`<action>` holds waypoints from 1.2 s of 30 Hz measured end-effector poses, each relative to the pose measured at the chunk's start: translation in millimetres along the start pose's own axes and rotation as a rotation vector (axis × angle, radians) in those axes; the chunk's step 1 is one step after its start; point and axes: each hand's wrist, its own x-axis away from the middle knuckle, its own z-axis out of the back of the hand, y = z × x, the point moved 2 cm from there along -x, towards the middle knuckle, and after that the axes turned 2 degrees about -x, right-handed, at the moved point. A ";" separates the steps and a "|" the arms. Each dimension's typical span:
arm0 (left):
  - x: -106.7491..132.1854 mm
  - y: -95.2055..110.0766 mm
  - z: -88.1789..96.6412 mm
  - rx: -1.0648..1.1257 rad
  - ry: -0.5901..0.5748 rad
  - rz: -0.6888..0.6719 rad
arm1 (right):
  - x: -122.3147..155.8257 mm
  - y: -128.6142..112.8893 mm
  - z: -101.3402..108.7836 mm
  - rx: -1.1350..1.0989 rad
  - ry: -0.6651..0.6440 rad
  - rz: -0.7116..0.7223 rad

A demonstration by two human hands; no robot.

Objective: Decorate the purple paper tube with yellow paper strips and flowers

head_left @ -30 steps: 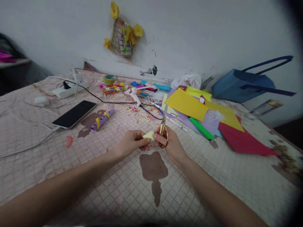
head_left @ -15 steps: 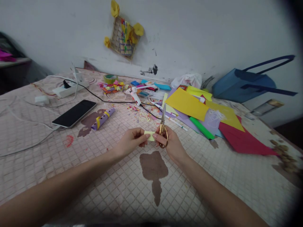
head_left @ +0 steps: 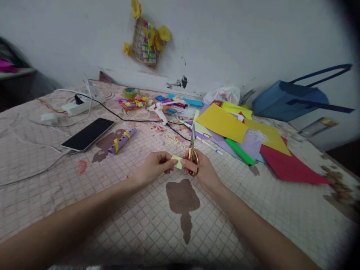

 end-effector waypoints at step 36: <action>-1.1 -7.1 -2.7 0.115 -0.039 0.070 | 2.4 3.7 -7.7 -0.044 0.107 0.006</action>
